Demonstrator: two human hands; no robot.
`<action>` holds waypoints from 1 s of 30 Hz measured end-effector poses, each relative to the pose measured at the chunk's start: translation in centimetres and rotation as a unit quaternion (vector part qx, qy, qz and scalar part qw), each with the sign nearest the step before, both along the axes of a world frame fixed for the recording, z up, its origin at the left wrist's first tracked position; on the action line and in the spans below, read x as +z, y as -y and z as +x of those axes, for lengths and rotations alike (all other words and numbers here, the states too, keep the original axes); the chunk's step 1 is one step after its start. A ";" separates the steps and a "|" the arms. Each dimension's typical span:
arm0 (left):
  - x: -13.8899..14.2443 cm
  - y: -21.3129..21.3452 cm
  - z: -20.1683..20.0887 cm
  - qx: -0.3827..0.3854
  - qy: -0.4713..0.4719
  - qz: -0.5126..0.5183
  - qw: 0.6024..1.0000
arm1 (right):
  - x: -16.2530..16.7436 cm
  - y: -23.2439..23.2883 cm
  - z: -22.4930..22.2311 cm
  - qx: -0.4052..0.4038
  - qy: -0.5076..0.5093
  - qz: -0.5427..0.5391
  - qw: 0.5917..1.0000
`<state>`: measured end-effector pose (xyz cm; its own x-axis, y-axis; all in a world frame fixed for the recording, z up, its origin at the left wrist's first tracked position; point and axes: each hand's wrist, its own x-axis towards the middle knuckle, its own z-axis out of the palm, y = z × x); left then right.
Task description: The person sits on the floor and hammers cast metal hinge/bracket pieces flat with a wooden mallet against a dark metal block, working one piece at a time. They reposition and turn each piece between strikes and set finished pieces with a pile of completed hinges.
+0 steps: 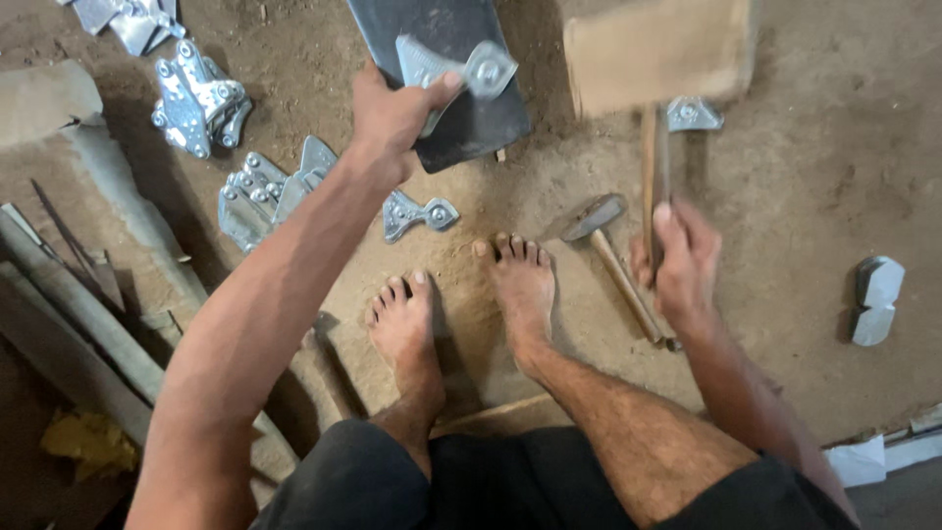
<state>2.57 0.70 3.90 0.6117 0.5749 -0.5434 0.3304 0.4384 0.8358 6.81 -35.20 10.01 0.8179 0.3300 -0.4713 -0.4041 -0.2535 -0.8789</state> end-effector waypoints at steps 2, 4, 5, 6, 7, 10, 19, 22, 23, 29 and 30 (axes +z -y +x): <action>0.4 -0.6 -0.4 -0.018 0.006 -0.075 0.997 | -0.3 2.0 -1.6 0.014 0.004 -0.041 0.999; 0.5 -0.6 -0.5 -0.022 0.000 -0.071 0.997 | -1.0 3.3 -3.2 0.015 0.011 -0.095 0.995; 0.5 -0.5 -0.3 -0.017 -0.006 -0.028 0.999 | -1.4 3.7 -3.9 0.016 0.015 -0.122 0.992; 0.4 -0.3 -0.2 -0.011 -0.012 0.016 1.000 | -1.7 4.1 -4.4 0.055 0.134 -0.177 0.974; 0.2 -0.2 0.0 -0.015 -0.008 0.031 0.999 | -2.1 4.2 -4.9 0.093 0.252 -0.227 0.936; -0.2 -0.4 -0.5 -0.029 0.004 0.072 0.997 | -3.0 4.4 -5.9 0.139 0.347 -0.261 0.890; -1.6 1.6 -14.1 -0.061 -0.061 0.120 0.989 | -6.4 4.8 6.6 0.186 0.360 -0.380 0.832; -3.0 4.6 -15.1 -0.128 -0.191 0.284 0.931 | -8.9 3.2 11.9 0.234 0.472 -0.344 0.777; -3.3 5.2 -15.0 -0.129 -0.176 0.319 0.922 | -9.6 2.5 12.8 0.245 0.472 -0.350 0.771; 0.0 5.6 -15.6 -0.172 -0.183 0.455 0.854 | -9.9 -0.7 15.0 0.214 0.425 -0.342 0.810; 1.0 5.5 -16.0 -0.192 -0.193 0.448 0.851 | -9.7 -0.8 15.1 0.205 0.411 -0.364 0.810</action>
